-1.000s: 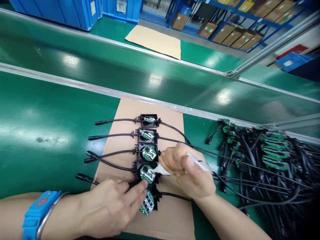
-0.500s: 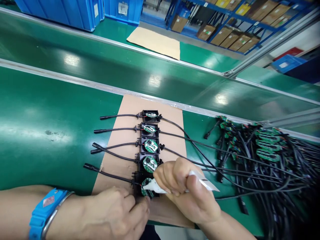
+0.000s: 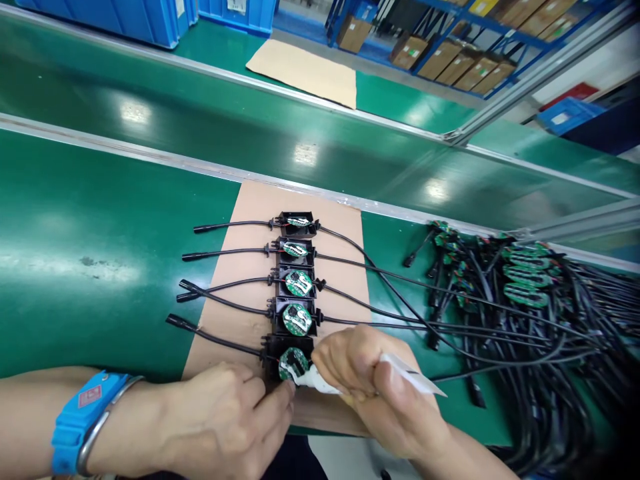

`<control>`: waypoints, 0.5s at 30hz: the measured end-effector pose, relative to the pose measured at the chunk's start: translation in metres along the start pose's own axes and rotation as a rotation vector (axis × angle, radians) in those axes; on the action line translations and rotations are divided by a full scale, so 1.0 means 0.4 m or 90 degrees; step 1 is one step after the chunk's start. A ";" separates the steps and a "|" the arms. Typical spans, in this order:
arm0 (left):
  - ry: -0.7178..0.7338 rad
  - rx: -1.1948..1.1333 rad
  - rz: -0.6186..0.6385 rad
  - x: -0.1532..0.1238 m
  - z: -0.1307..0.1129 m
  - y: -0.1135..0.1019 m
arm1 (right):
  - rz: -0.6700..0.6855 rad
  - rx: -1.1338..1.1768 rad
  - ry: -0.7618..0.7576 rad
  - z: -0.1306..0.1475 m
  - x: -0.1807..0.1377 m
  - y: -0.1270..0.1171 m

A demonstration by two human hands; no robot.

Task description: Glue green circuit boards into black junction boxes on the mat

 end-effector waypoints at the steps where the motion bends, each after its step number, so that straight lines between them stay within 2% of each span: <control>1: 0.002 0.002 0.001 0.000 0.000 0.000 | -0.001 0.000 0.005 0.000 -0.003 -0.002; 9: 0.027 0.013 0.021 -0.002 0.002 0.000 | -0.023 -0.010 -0.017 0.014 -0.002 -0.027; 15: 0.023 0.009 0.014 -0.004 0.000 0.000 | -0.012 0.002 -0.027 0.011 0.015 -0.019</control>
Point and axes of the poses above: each hand's wrist, its own x-axis towards the middle knuckle, its own y-axis out of the palm, z = x × y, the point moved 6 cm from there along x, towards the middle knuckle, and after that the axes turned 14 degrees about -z, right-handed, at the moved point
